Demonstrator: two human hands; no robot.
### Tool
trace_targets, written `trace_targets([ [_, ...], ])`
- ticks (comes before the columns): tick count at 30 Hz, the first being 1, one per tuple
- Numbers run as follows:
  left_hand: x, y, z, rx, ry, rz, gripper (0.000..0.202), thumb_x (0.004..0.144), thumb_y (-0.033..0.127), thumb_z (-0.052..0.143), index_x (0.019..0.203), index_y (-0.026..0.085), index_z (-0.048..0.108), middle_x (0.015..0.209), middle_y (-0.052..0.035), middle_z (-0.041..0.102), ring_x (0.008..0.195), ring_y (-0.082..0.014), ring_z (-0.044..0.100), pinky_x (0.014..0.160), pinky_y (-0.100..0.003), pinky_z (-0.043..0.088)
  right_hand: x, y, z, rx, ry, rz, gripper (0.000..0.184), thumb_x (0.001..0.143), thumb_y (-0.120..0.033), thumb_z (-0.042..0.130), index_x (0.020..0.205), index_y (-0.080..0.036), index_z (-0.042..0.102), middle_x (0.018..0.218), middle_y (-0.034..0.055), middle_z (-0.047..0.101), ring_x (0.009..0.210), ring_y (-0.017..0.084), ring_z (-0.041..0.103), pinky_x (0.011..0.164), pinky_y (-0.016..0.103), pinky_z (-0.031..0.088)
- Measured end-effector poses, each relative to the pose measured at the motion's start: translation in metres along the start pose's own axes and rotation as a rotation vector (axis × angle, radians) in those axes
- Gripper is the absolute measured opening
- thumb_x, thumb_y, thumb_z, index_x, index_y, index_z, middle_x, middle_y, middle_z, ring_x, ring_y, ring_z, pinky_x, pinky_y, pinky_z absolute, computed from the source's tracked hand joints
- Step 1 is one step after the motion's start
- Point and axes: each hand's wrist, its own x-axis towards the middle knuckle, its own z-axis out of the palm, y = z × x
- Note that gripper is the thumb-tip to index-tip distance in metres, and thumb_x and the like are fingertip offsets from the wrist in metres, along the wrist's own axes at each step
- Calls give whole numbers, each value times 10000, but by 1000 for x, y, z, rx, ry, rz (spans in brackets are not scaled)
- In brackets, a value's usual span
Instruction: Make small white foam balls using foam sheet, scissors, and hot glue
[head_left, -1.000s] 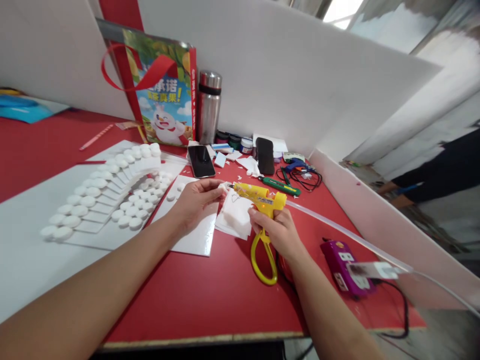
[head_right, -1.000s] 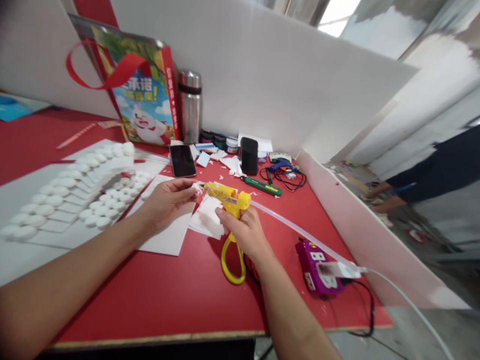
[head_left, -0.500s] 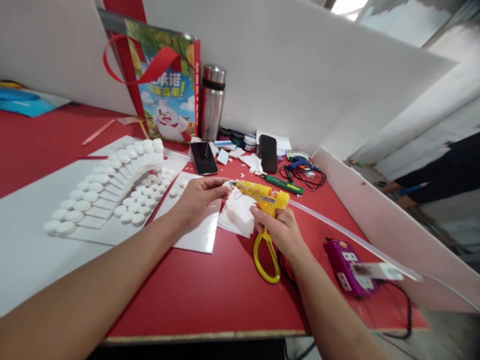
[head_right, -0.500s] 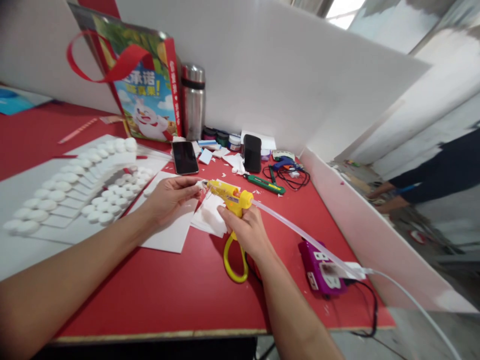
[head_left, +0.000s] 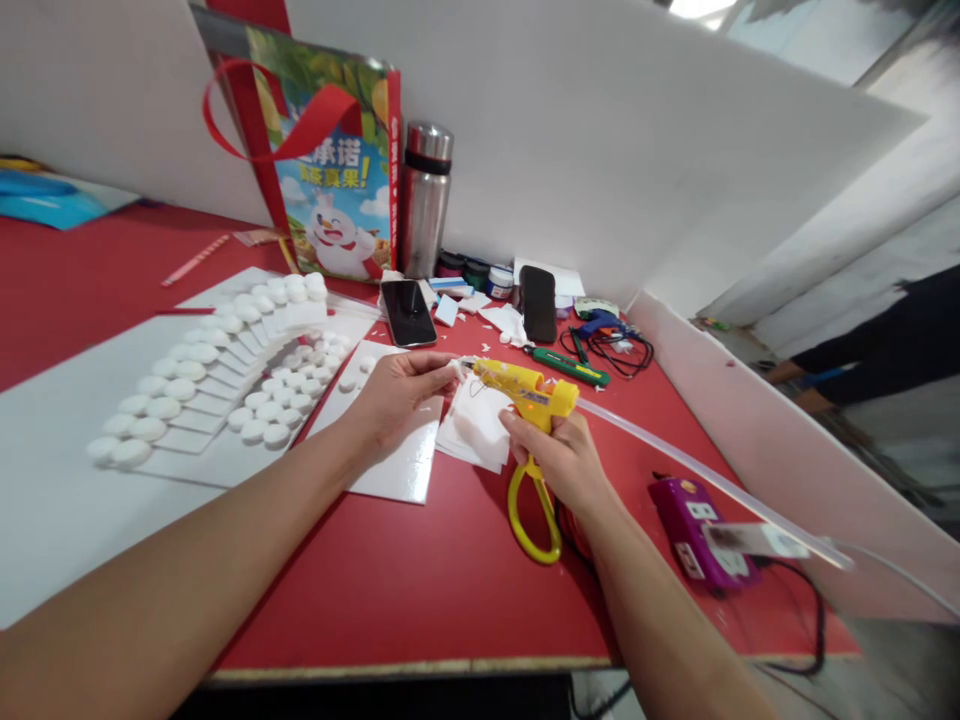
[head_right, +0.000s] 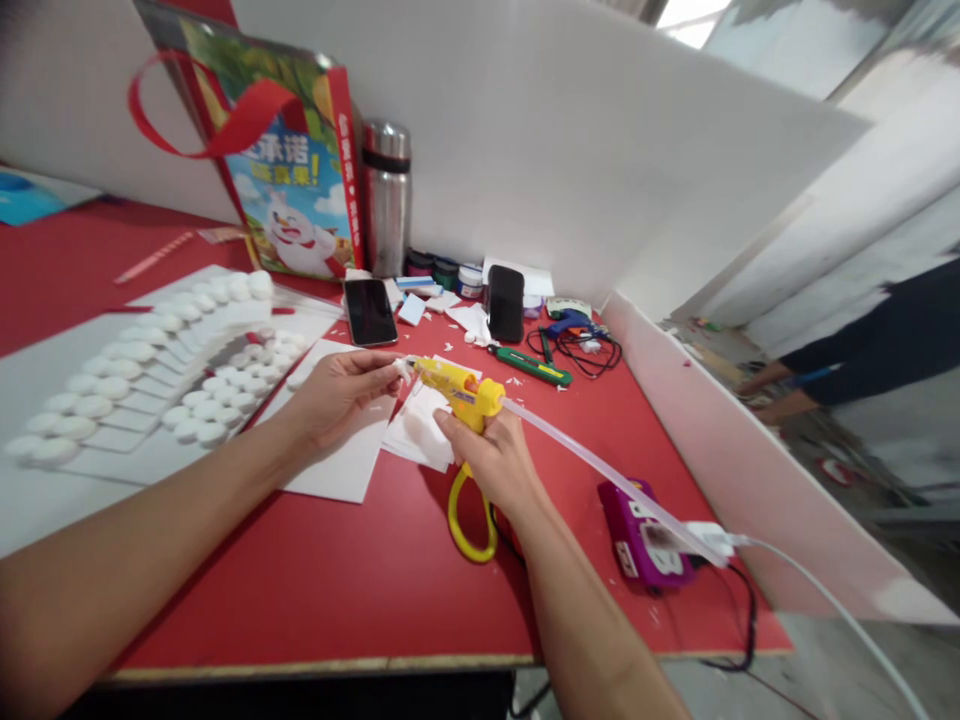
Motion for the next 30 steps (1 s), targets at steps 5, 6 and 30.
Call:
trace_targets([
  [5,0,1,1,-66,20,-3,296,602,278,964,802,127,808,718,-33,720,673,-117,609,737,-300,496,0,-1,0,-7,-1,6,404,878,-443,682,602,-216,494,505,-32,486,485,116,425,506,293,302],
  [6,0,1,1,-74,19,-3,293,600,276,965,797,129,805,710,-30,719,669,-116,611,735,-296,498,0,-1,0,-7,-1,7,404,880,-445,681,604,-216,494,507,-32,487,484,116,427,506,293,304],
  [30,2,-4,-6,359,22,213,226,773,291,837,954,157,814,869,-46,759,747,-150,652,760,-296,511,0,6,1,1,13,3,402,879,-459,692,628,-204,508,515,-35,492,477,102,415,491,277,295],
])
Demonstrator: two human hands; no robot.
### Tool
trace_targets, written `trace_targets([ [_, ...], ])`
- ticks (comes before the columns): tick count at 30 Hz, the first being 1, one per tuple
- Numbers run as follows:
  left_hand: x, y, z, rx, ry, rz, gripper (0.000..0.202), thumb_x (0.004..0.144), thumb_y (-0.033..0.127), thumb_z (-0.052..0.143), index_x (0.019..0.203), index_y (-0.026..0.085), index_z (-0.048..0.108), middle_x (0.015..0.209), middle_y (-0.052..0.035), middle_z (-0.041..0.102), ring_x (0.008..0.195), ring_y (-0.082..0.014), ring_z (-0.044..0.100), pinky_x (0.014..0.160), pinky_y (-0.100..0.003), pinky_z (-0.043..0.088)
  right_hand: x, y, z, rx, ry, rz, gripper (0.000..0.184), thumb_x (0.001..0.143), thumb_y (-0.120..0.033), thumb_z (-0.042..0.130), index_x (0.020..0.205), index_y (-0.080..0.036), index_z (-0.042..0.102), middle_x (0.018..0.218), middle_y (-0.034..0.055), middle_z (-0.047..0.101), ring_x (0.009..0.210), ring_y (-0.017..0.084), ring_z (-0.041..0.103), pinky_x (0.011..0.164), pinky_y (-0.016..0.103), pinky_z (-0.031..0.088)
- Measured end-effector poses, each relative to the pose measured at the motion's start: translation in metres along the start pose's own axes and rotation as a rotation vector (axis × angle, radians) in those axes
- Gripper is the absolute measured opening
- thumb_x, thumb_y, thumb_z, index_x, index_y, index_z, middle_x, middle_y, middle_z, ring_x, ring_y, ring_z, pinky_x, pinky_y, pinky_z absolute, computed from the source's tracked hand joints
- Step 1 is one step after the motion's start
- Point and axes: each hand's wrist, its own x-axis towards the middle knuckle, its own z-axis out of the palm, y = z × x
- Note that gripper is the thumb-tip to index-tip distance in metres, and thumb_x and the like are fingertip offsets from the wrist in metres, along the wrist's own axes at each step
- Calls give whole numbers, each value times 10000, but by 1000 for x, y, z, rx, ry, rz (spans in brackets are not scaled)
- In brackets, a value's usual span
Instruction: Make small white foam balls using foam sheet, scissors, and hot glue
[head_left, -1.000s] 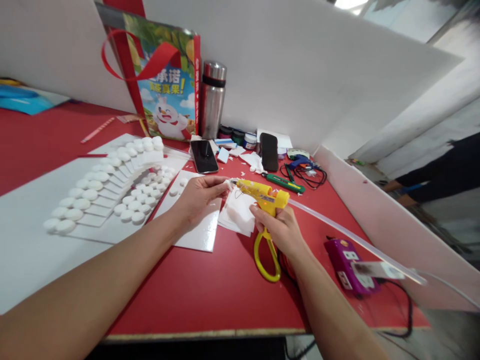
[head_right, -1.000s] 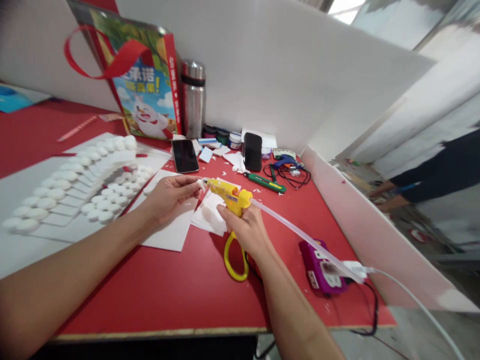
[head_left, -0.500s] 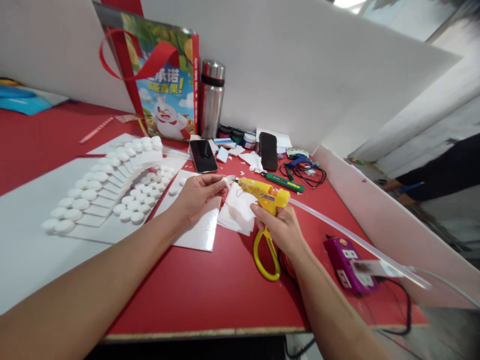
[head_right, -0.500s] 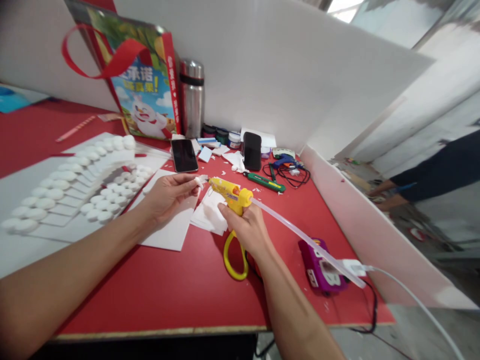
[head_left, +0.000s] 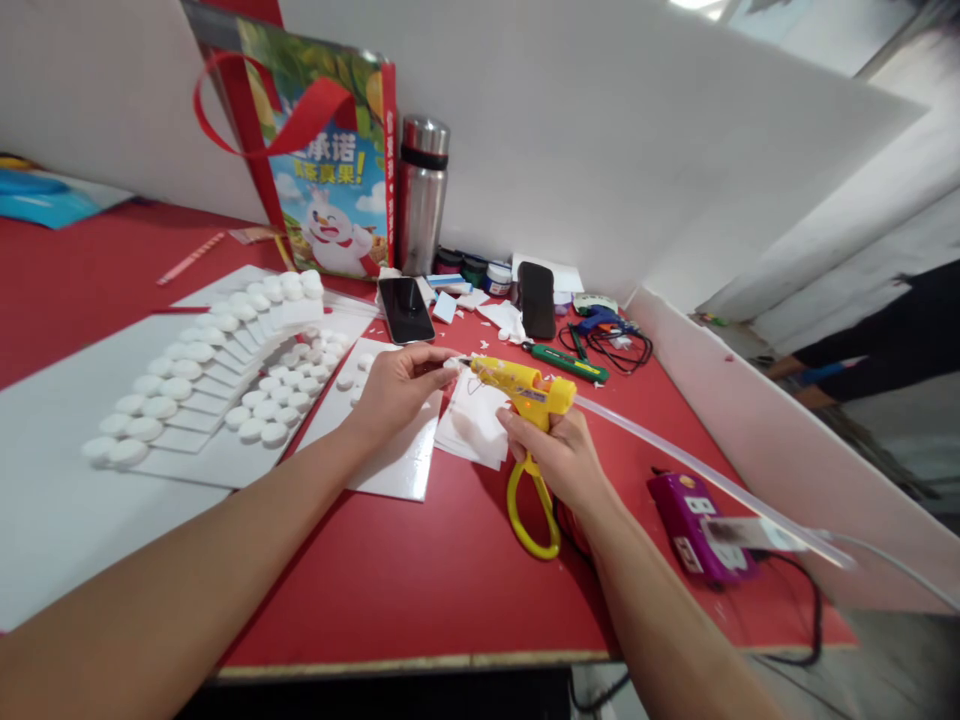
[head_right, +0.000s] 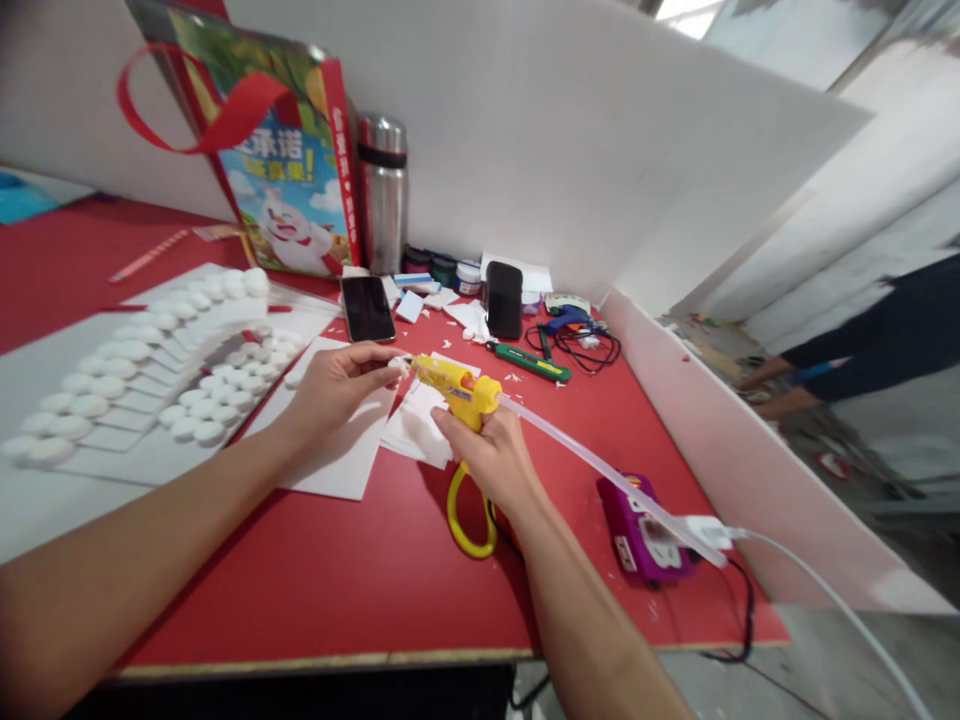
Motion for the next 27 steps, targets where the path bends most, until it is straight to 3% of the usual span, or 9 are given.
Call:
trace_targets([
  [7,0,-1,-3,75,-12,85,194,802,270,813,971,177,828,936,-47,753,784,-154,672,792,-296,516,0,1,0,-18,2,16,417,881,-478,684,624,-201,506,517,-37,485,478,99,410,488,274,289],
  [20,-1,3,6,-343,57,-199,296,624,281,941,844,132,811,732,-22,739,669,-107,635,748,-272,523,1,4,-1,-12,31,-9,404,894,-444,677,625,-204,495,519,-47,472,473,92,412,482,268,295],
  [27,-2,7,8,-381,50,-230,330,562,295,969,790,125,802,721,-29,738,659,-110,634,748,-283,523,0,4,1,18,-9,-17,397,888,-457,689,641,-198,518,538,-42,483,483,92,409,483,270,295],
])
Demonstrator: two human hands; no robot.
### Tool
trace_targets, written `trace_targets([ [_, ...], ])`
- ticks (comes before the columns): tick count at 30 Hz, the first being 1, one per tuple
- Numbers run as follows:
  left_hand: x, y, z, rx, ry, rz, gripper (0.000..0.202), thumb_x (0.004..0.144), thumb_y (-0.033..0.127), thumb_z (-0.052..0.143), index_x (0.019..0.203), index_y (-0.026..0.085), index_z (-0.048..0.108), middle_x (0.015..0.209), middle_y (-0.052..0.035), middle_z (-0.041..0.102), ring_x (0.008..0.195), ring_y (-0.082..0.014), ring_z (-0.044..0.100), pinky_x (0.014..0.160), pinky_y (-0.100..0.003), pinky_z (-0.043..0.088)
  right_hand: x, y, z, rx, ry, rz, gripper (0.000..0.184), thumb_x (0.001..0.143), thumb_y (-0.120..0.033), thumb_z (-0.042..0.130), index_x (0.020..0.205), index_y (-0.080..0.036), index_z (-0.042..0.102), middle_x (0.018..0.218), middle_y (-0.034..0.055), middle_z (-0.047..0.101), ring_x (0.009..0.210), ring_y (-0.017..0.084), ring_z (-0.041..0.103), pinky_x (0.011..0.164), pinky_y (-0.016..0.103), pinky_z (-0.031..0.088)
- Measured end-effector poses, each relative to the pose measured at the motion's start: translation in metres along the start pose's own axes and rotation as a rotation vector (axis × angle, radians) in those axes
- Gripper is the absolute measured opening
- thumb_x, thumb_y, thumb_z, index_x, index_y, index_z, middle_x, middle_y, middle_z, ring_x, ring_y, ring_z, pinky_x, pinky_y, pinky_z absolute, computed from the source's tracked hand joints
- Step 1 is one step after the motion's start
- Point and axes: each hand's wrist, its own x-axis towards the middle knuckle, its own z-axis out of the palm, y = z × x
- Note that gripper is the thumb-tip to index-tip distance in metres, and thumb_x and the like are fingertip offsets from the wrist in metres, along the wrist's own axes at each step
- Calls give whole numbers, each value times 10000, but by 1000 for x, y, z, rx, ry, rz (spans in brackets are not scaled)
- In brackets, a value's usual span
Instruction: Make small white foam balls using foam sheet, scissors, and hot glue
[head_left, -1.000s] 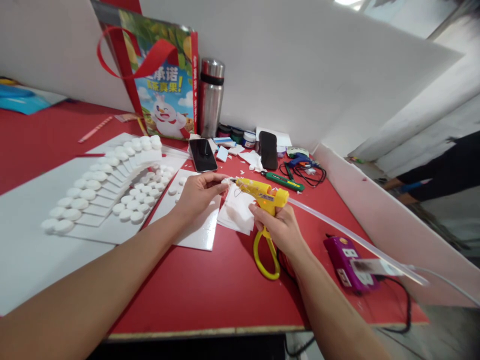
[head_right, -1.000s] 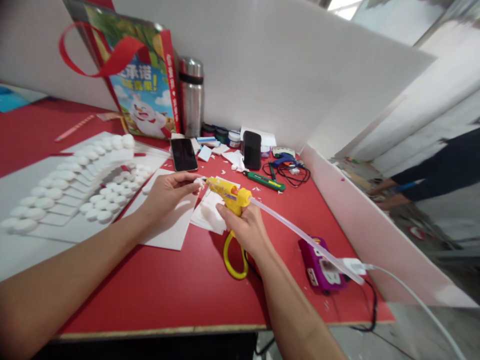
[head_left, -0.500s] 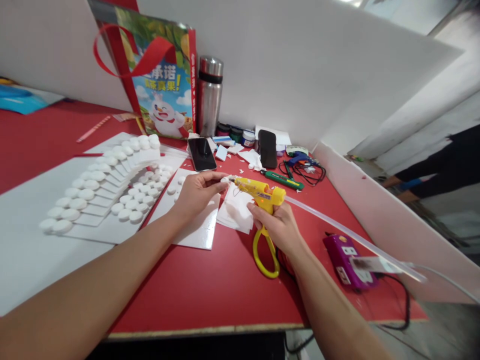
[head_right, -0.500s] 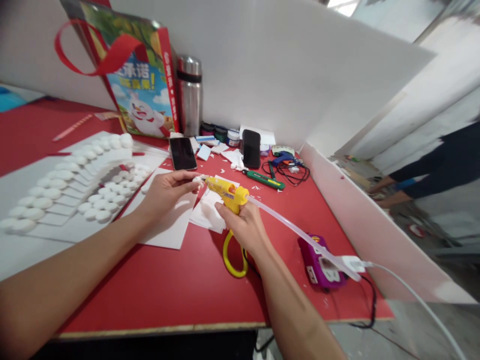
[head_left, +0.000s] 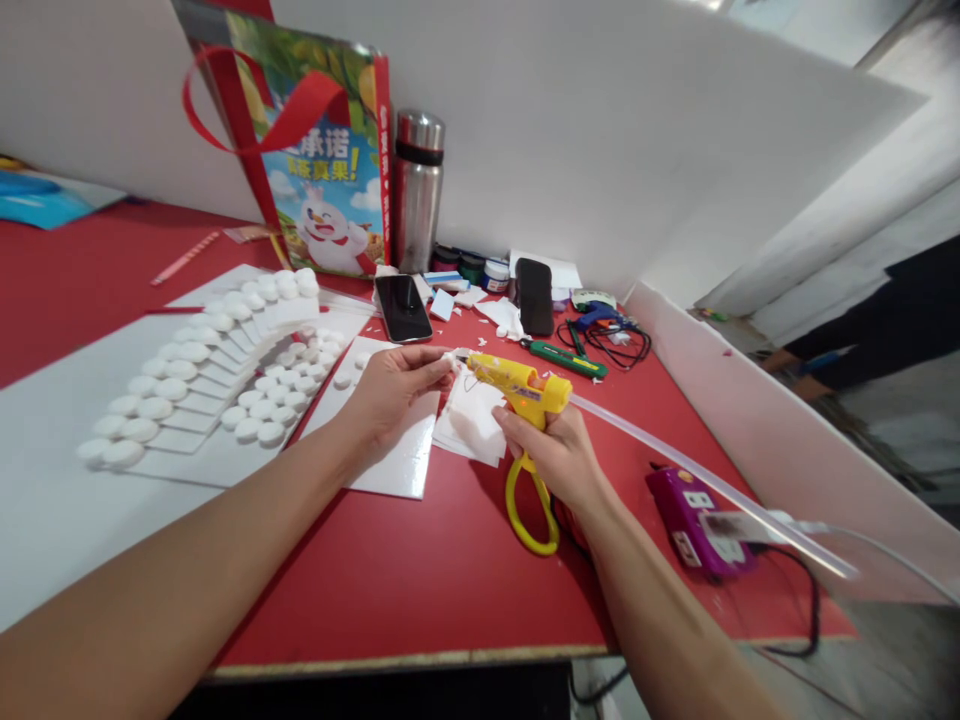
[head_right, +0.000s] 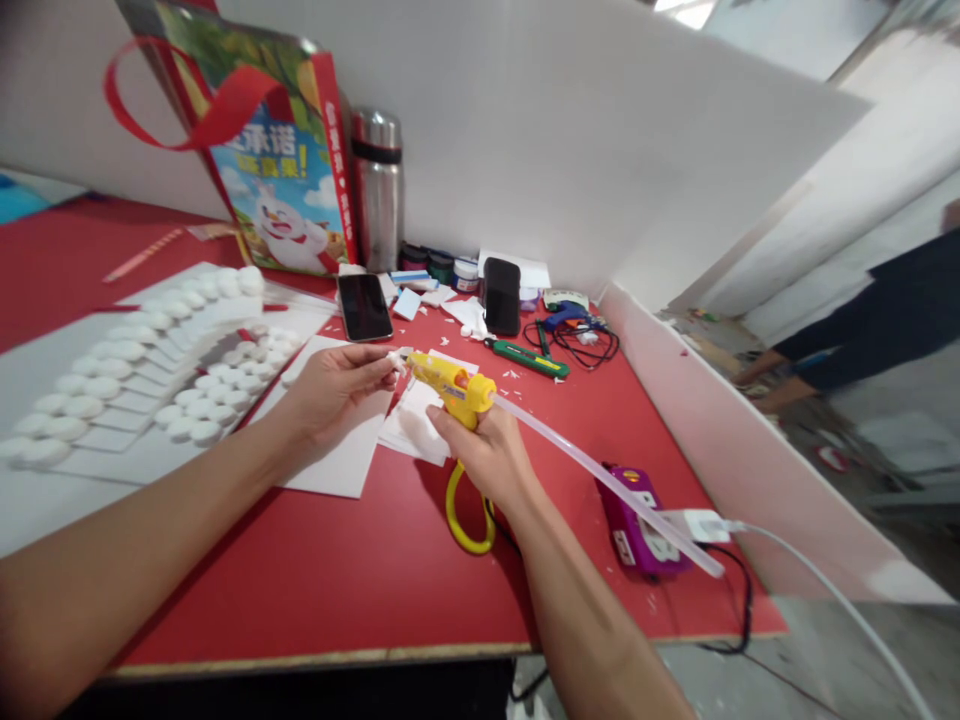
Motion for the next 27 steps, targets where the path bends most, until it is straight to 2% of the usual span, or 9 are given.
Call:
trace_targets([
  [4,0,-1,-4,105,-61,21,310,635,325,947,843,139,813,726,-27,735,661,-121,621,719,-290,501,0,-2,1,20,-4,13,387,876,-467,702,656,-199,528,536,-48,469,488,93,394,481,274,283],
  [7,1,-1,-5,132,-64,36,306,657,325,938,873,146,816,736,-26,736,673,-126,620,720,-295,497,-1,-2,1,29,-5,9,379,873,-472,706,673,-200,534,538,-52,466,486,94,388,481,276,277],
  [16,0,4,-1,-12,-34,-46,249,634,243,930,799,114,795,746,-42,734,672,-116,628,770,-316,530,-1,4,-3,-5,61,-10,407,906,-451,690,638,-205,506,541,-43,464,494,101,402,501,287,292],
  [23,1,5,-2,-28,-5,-52,228,641,210,926,799,111,796,748,-38,735,672,-109,629,762,-296,532,-1,3,-2,1,-10,14,394,897,-449,701,652,-204,514,555,-44,473,501,101,407,504,283,290],
  [27,1,6,0,-32,-15,-56,246,631,217,935,807,111,801,741,-37,738,666,-108,631,749,-289,531,0,3,-2,-5,3,11,388,888,-443,706,652,-207,508,544,-49,463,496,100,397,502,285,283],
])
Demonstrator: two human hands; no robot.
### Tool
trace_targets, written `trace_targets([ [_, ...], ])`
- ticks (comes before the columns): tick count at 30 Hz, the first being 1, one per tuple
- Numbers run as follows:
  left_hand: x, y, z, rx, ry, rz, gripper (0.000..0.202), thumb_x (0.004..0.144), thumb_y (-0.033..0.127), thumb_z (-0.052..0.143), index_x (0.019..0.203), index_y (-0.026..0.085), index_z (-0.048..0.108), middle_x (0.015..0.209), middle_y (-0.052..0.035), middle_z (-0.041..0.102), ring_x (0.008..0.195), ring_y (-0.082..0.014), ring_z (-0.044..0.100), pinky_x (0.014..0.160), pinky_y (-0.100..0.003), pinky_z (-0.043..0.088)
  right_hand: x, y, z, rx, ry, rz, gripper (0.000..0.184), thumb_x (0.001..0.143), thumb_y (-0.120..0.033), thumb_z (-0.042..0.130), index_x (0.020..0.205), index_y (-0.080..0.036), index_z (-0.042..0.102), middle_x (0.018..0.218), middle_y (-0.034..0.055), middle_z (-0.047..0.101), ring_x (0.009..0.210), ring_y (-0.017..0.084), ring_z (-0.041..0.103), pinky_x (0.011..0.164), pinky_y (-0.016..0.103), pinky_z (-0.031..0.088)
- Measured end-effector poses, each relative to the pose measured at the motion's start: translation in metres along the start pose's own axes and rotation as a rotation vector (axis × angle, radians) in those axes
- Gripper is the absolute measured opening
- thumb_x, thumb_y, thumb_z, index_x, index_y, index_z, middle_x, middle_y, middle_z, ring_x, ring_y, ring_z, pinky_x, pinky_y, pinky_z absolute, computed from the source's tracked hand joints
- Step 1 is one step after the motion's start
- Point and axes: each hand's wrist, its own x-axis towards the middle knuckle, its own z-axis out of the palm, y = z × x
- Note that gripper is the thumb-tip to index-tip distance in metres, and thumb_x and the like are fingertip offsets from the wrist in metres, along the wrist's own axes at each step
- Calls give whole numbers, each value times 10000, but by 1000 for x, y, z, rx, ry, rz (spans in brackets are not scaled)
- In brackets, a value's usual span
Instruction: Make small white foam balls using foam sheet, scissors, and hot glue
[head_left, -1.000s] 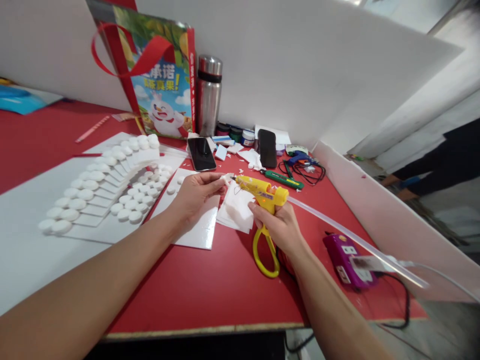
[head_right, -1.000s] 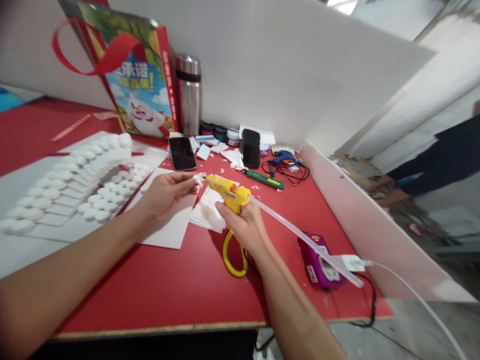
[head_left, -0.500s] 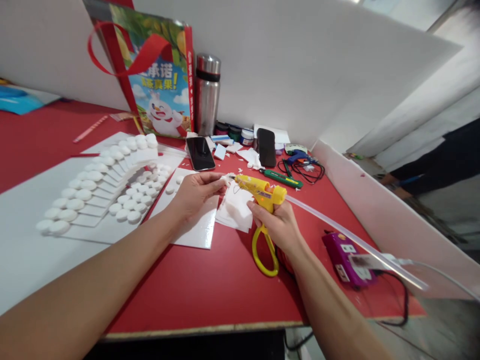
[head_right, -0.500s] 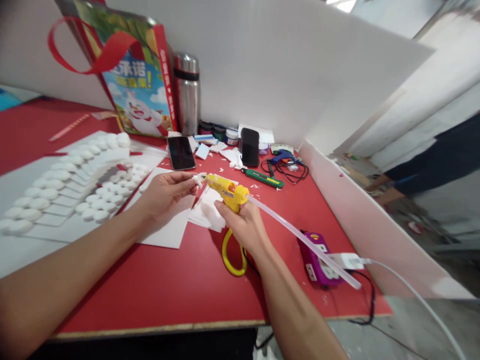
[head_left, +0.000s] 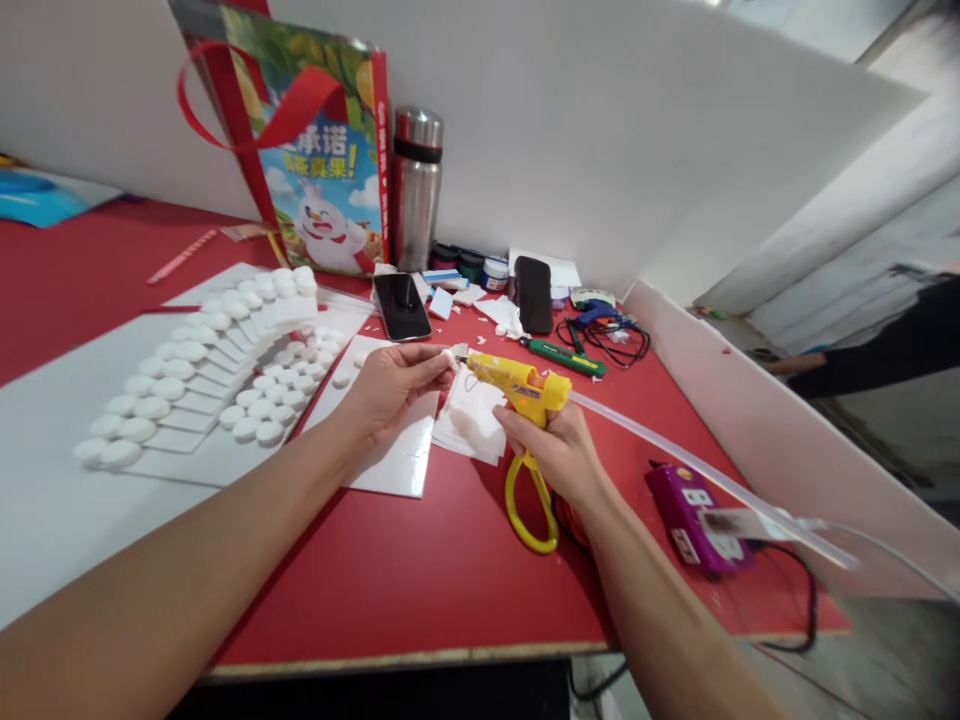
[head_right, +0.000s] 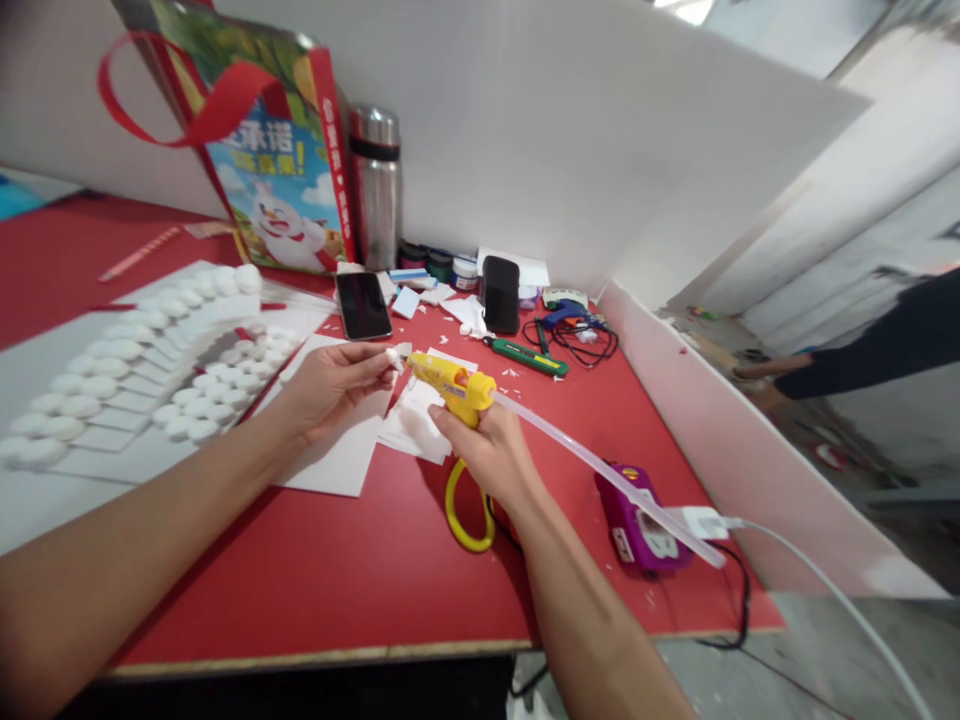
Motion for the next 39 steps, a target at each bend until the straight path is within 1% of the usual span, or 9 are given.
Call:
trace_targets([
  [8,-1,1,0,-3,-28,-41,248,617,236,946,771,114,795,723,-36,729,665,-111,629,742,-289,531,0,1,-2,-4,58,-17,370,902,-437,692,664,-204,530,543,-43,465,503,108,402,509,294,287],
  [15,-1,0,-1,24,-37,-39,223,641,224,927,775,110,789,725,-38,715,677,-114,617,779,-309,530,-1,-2,-1,19,5,4,385,882,-452,714,657,-203,526,550,-42,485,501,106,415,506,285,302],
  [18,-2,-1,-1,23,-36,-41,235,631,235,936,768,115,789,723,-38,717,680,-118,621,778,-313,532,-1,-1,-2,-4,37,0,392,893,-452,700,649,-201,523,545,-41,479,505,107,414,513,287,301],
  [21,-2,0,0,15,-35,-44,251,615,247,951,759,116,792,728,-41,726,681,-116,630,766,-299,534,0,-1,-4,26,64,-27,341,903,-432,695,697,-193,565,552,-41,486,516,113,425,523,289,310],
  [24,-2,0,0,3,-25,-54,251,613,243,954,758,116,794,725,-39,724,679,-111,628,761,-287,536,-1,-3,-4,67,28,-21,337,896,-431,705,701,-194,566,553,-42,487,513,112,429,521,284,320],
  [28,-2,2,0,-9,9,-73,228,631,218,942,764,111,791,723,-41,718,685,-115,625,761,-292,539,-1,-5,-1,40,-13,22,387,871,-450,723,652,-204,520,539,-47,471,486,100,401,492,278,289],
  [31,-1,2,0,-12,4,-78,206,646,203,930,762,109,789,714,-40,712,675,-111,620,759,-289,536,0,-4,-1,2,21,18,406,874,-451,711,628,-208,498,524,-47,464,483,102,402,493,279,291],
  [36,-1,2,1,-25,-5,-92,174,648,181,922,733,117,784,713,-40,719,665,-106,623,733,-274,537,3,-3,-5,28,84,-7,343,874,-428,709,667,-197,562,528,-38,505,496,116,444,516,284,332],
  [39,-3,1,2,-35,8,-112,170,650,169,920,734,113,784,728,-46,730,659,-102,631,701,-253,543,2,-7,-12,54,129,33,410,871,-442,718,593,-186,560,493,-26,503,478,105,438,506,278,332],
])
